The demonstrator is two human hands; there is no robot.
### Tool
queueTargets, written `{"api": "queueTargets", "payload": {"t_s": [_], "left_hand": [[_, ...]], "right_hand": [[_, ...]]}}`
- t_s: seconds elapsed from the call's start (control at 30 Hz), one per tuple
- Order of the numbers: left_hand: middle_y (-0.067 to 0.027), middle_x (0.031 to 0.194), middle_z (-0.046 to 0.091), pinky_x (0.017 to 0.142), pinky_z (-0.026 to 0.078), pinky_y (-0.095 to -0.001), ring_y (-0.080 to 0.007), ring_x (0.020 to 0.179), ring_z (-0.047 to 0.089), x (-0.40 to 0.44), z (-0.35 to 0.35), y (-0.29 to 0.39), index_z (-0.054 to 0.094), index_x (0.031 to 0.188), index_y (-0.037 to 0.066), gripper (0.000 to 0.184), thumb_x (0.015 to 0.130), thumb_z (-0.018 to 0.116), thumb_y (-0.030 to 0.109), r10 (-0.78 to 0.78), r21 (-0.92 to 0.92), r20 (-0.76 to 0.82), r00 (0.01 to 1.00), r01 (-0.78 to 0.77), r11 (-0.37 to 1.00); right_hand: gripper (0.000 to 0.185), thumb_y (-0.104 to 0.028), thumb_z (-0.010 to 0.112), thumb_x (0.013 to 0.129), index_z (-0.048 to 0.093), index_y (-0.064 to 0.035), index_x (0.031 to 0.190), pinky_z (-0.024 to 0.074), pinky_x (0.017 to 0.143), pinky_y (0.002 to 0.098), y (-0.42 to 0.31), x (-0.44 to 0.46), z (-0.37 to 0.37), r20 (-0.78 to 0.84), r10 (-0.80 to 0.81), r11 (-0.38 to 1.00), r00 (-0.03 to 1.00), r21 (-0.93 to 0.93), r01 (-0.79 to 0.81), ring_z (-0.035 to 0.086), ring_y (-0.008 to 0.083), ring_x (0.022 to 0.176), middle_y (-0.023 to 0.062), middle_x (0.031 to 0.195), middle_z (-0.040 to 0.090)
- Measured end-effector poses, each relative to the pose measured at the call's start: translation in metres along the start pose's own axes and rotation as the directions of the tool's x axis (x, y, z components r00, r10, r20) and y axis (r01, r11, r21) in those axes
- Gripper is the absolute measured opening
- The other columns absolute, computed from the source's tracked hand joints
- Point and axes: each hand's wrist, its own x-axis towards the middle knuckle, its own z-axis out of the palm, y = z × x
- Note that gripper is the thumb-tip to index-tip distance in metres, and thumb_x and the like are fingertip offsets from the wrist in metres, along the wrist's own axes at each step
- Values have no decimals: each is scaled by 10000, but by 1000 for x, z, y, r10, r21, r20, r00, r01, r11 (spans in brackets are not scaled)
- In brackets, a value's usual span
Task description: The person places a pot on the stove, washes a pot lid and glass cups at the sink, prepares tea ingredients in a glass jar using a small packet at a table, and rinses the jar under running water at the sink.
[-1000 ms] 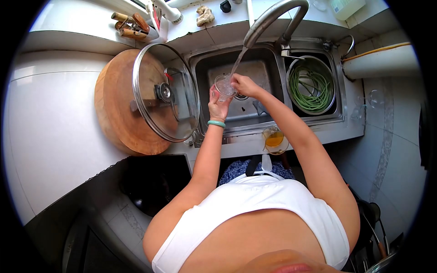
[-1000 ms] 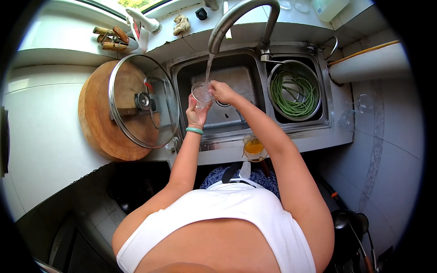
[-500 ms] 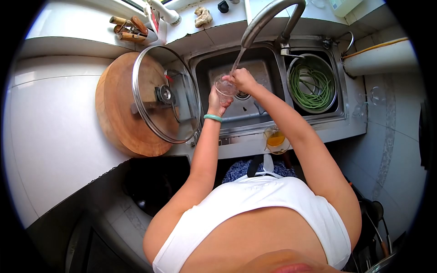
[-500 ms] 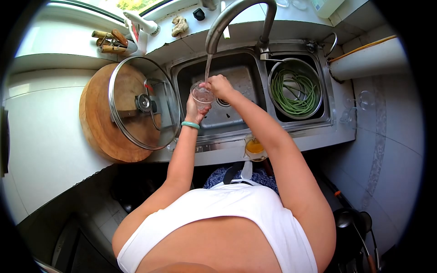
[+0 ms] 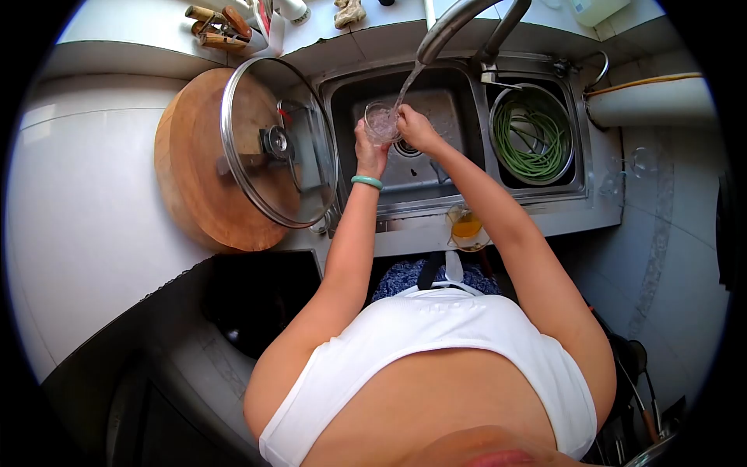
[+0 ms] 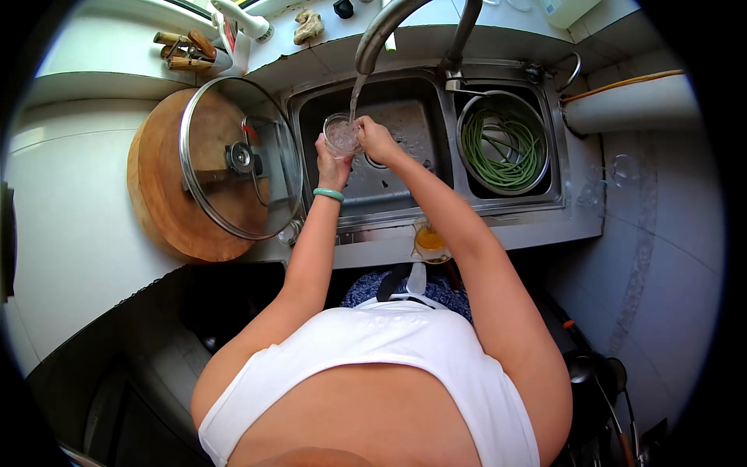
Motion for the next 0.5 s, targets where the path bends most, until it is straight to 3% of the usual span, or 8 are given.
{"api": "queueTargets", "payload": {"t_s": [0.07,0.17,0.2,0.27,0.33,0.43,0.47,0.5], "left_hand": [[-50,1056,588,857,447,-365,-199,991,559,5,1,-9,524,1091,103,464,901,362,495,130,-77,-2,991,-130,988],[-54,1085,576,899,430,-386,-213,1036,548,6,-2,-4,518,1095,105,456,888,376,487,71,-93,120,990,-60,994],[-54,1085,576,899,430,-386,-213,1036,548,2,3,2,518,1095,105,456,888,376,487,72,-93,120,990,-61,994],[-56,1078,580,846,460,-366,-208,997,564,-7,19,18,511,1111,116,502,904,342,540,-67,-78,113,991,77,994],[-57,1092,579,825,474,-354,-205,988,571,-3,5,21,509,1134,121,529,910,319,561,-188,87,141,972,177,980],[-34,1002,607,690,505,-259,-182,867,611,7,-8,24,483,1189,128,571,919,286,591,-351,97,565,747,362,927],[-42,1036,598,737,504,-282,-192,917,601,5,0,6,481,1198,124,573,920,290,587,-197,92,279,940,178,980],[-51,1069,589,783,502,-305,-202,967,591,0,16,0,479,1208,121,574,921,294,583,12,143,-28,1000,-8,990]], "right_hand": [[319,-171,539,831,487,-1,1096,481,629,390,2,-10,3,144,281,938,949,166,-303,637,307,677,225,732,610],[258,-86,601,792,509,-21,1023,452,518,353,-9,-17,2,3,276,943,961,190,-272,577,224,535,141,669,589],[258,-86,601,792,509,-21,1023,452,518,353,-6,-15,2,4,275,944,961,189,-271,577,224,535,141,669,589],[255,-99,643,755,551,-16,977,478,594,377,6,-6,1,-231,-116,992,966,20,124,632,281,651,174,729,622],[236,-105,647,747,564,-22,952,480,604,372,1,1,-6,-209,-94,995,973,-50,86,637,285,671,166,732,623],[241,-97,645,725,567,-24,941,482,645,372,-2,-1,-1,-225,14,999,974,-25,-20,641,299,736,169,774,626],[265,-84,639,710,558,-19,954,482,676,377,-3,-2,4,-255,100,994,962,73,-84,640,311,781,180,813,629],[265,-84,639,710,558,-19,954,482,676,377,0,-3,15,-263,98,994,960,72,-82,640,311,781,180,813,629]]}}
